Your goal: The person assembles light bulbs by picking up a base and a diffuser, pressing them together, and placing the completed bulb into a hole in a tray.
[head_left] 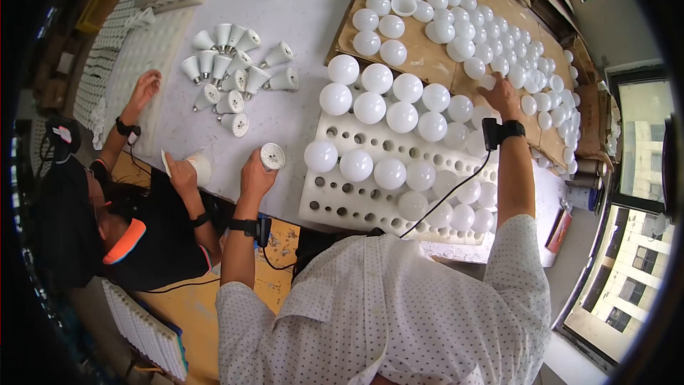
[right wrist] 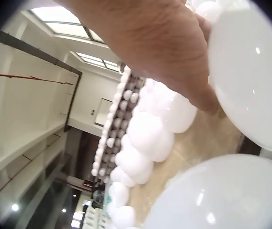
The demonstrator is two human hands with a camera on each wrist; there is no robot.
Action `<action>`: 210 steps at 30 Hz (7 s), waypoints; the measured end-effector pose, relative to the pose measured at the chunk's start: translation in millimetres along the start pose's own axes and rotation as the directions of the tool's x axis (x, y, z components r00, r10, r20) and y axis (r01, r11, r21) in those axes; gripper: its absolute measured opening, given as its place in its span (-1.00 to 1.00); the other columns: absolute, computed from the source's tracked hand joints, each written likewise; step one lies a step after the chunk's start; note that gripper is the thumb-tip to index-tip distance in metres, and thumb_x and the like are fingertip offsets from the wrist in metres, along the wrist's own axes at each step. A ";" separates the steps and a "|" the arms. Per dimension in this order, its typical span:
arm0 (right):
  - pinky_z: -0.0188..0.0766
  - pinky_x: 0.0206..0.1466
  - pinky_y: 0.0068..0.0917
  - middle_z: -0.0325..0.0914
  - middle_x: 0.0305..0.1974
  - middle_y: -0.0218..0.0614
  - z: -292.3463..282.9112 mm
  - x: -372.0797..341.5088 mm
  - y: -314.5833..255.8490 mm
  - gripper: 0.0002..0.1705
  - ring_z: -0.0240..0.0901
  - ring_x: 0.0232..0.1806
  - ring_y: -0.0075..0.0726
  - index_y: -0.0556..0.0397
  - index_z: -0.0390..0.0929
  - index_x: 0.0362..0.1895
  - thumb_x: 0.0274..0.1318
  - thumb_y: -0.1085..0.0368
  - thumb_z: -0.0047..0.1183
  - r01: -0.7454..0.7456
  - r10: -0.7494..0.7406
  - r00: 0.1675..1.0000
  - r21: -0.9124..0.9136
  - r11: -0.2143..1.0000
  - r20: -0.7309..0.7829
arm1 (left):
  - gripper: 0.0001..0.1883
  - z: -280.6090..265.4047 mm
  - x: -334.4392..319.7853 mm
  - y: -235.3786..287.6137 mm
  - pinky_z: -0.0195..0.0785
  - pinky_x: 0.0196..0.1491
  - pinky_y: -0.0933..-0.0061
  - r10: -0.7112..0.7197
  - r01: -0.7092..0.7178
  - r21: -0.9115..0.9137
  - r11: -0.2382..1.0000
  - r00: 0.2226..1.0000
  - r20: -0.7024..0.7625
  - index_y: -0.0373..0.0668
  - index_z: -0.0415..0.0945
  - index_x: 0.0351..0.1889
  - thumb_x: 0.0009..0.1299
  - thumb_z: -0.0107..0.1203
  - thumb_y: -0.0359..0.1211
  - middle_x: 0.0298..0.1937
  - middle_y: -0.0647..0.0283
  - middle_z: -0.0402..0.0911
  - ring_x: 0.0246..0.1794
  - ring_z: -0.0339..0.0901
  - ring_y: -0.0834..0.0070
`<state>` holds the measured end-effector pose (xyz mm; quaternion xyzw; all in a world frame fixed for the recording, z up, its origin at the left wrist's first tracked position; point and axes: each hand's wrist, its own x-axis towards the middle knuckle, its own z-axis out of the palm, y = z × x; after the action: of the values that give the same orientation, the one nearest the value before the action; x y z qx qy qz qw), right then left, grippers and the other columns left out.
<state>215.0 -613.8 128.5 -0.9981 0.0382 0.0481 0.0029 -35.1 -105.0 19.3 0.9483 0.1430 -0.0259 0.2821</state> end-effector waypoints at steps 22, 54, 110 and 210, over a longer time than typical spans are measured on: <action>0.46 -0.39 -0.52 0.34 -0.05 -0.11 -16.6 -261.2 -123.2 -0.04 0.43 -0.19 -0.30 -0.01 0.10 0.12 -0.42 0.11 0.38 -0.240 -0.555 0.831 0.871 -0.428 -0.043 | -0.54 -46.6 -86.4 197.1 0.23 -0.66 0.68 0.653 0.350 -0.902 0.253 0.626 0.427 -0.38 0.36 -0.08 0.15 0.20 -0.29 -0.28 0.07 0.56 -0.56 0.47 0.60; 0.37 -0.08 -0.32 0.37 -0.17 -0.15 -36.2 -302.3 -156.1 -0.36 0.37 -0.13 -0.10 0.06 0.37 -0.11 -0.49 0.46 0.27 0.693 -0.734 0.557 0.704 0.154 -0.387 | -0.53 -57.0 -100.0 184.2 0.34 -0.59 0.61 0.561 0.003 -0.720 0.694 0.624 0.544 -0.47 0.52 -0.37 -0.03 0.29 -0.18 -0.55 0.15 0.57 -0.65 0.49 0.55; 0.33 0.03 -0.22 0.41 -0.04 -0.11 -1.8 11.0 -207.8 -0.18 0.39 -0.01 -0.06 -0.09 0.30 0.14 -0.33 -0.01 0.23 0.408 -0.426 0.895 0.147 0.901 0.129 | -0.45 -5.4 24.5 -19.6 0.23 -0.02 0.25 0.179 -0.205 0.231 0.951 0.976 0.126 -0.30 0.31 -0.07 -0.05 0.27 -0.45 -0.05 -0.02 0.45 -0.05 0.38 0.10; 0.27 0.06 -0.30 0.28 -0.02 -0.27 0.7 -251.5 -210.7 -0.36 0.24 0.04 -0.17 -0.06 0.42 -0.05 -0.42 0.32 0.26 0.919 -0.940 0.336 0.241 0.313 -0.059 | -0.66 -48.2 -3.2 -9.1 0.36 -0.10 0.31 -0.197 0.073 -0.412 0.908 0.943 -0.268 -0.32 0.40 -0.08 0.14 0.03 -0.50 -0.18 -0.03 0.57 -0.12 0.53 0.21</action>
<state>-18.5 -384.5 152.5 -0.8269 -0.5369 0.0789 0.1476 -42.3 -72.4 55.4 0.8516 0.2529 0.1300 0.4404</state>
